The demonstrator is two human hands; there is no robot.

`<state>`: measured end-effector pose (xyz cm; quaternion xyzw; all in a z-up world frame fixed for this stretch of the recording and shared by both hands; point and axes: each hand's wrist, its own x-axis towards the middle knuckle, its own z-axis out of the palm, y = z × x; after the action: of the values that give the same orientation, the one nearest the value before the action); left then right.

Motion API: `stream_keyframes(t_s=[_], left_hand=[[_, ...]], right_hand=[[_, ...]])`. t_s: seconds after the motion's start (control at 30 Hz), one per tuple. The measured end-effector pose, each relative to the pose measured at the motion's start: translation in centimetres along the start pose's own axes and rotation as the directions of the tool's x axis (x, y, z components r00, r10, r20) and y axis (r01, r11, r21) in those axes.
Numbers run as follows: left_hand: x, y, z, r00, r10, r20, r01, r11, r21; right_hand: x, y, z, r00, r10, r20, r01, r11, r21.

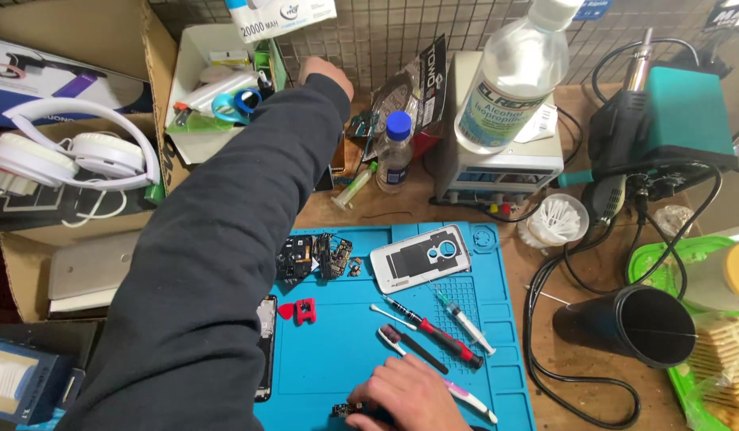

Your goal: Cleaning a circuit board with a toothbrush and applying liquid from a syringe to a phone component

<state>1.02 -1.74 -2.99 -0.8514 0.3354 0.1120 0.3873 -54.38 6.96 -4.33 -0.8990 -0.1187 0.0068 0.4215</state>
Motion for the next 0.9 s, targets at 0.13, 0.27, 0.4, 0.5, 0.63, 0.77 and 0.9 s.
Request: stream_keyframes(t_s=[0.13, 0.27, 0.4, 0.5, 0.63, 0.77, 0.9], left_hand=[[-0.7, -0.3, -0.8, 0.999, 0.040, -0.032, -0.037, 0.994, 0.098], [-0.6, -0.6, -0.9, 0.996, 0.082, -0.030, -0.077, 0.986, 0.148], [-3.6, -2.2, -2.8, 0.982, 0.068, -0.174, -0.029, 0.975, 0.219], [-0.7, -3.0, -1.9, 0.954, 0.081, -0.287, -0.013, 0.973, 0.230], [-5.8, -4.5, -2.9, 0.843, 0.107, -0.527, 0.055, 0.958, 0.283], [-9.4, -4.9, -2.7, 0.819, 0.121, -0.560, -0.033, 0.986, 0.164], [-9.2, -5.0, -1.8, 0.831, 0.130, -0.541, -0.052, 0.986, 0.156]], right_hand=[[0.1, -0.3, -0.2, 1.000, -0.003, -0.009, 0.003, 1.000, 0.007], [0.0, 0.0, -0.1, 0.999, -0.036, -0.028, 0.036, 0.999, -0.021], [0.3, -0.7, -0.6, 0.998, -0.046, -0.035, 0.046, 0.999, 0.001], [0.3, -0.8, -0.7, 0.998, -0.052, -0.033, 0.052, 0.999, -0.007], [0.4, -1.6, -1.2, 0.996, -0.063, -0.063, 0.063, 0.998, 0.003], [0.4, -1.7, -1.4, 0.997, -0.073, -0.028, 0.073, 0.997, -0.002], [0.5, -2.1, -1.7, 0.995, -0.081, -0.051, 0.081, 0.997, -0.008]])
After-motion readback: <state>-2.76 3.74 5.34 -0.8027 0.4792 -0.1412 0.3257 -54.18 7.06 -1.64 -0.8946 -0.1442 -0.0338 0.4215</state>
